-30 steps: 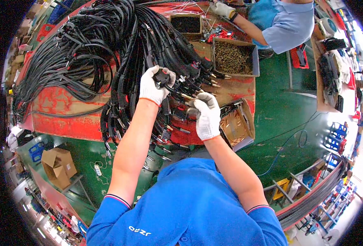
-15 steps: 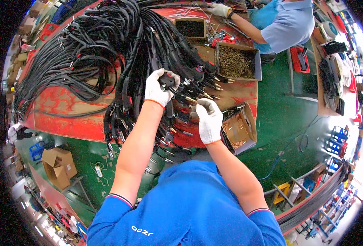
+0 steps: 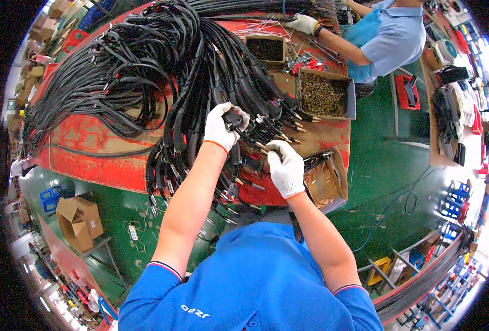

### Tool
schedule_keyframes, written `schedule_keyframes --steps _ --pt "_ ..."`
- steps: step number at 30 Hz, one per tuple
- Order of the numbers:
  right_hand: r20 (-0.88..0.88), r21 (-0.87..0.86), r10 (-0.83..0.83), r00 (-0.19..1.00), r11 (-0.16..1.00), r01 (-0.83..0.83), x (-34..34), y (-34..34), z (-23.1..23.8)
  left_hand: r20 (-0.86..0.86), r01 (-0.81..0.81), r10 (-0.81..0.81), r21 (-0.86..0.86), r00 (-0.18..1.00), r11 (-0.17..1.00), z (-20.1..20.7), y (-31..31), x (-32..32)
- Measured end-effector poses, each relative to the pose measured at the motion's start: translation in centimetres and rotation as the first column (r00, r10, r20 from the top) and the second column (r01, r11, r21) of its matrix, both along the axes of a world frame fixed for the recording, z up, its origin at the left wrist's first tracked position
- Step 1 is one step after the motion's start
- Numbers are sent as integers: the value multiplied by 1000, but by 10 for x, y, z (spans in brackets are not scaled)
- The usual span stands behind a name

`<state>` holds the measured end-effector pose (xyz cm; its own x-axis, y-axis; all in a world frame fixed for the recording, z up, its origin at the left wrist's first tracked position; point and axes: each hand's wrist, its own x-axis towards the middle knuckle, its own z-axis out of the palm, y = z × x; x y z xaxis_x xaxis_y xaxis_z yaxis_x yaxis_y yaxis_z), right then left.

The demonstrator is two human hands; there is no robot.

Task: The person inserts metal terminal pins into plastic connector housings on large wire bundles by hand, working at a factory table.

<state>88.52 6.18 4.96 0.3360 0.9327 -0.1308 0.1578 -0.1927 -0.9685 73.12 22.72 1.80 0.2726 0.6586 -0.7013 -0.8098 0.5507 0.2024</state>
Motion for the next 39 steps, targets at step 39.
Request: schedule_keyframes --steps 39 --pt "78 -87 180 981 981 -173 15 0 -28 112 49 -56 61 992 997 -29 -2 -2"
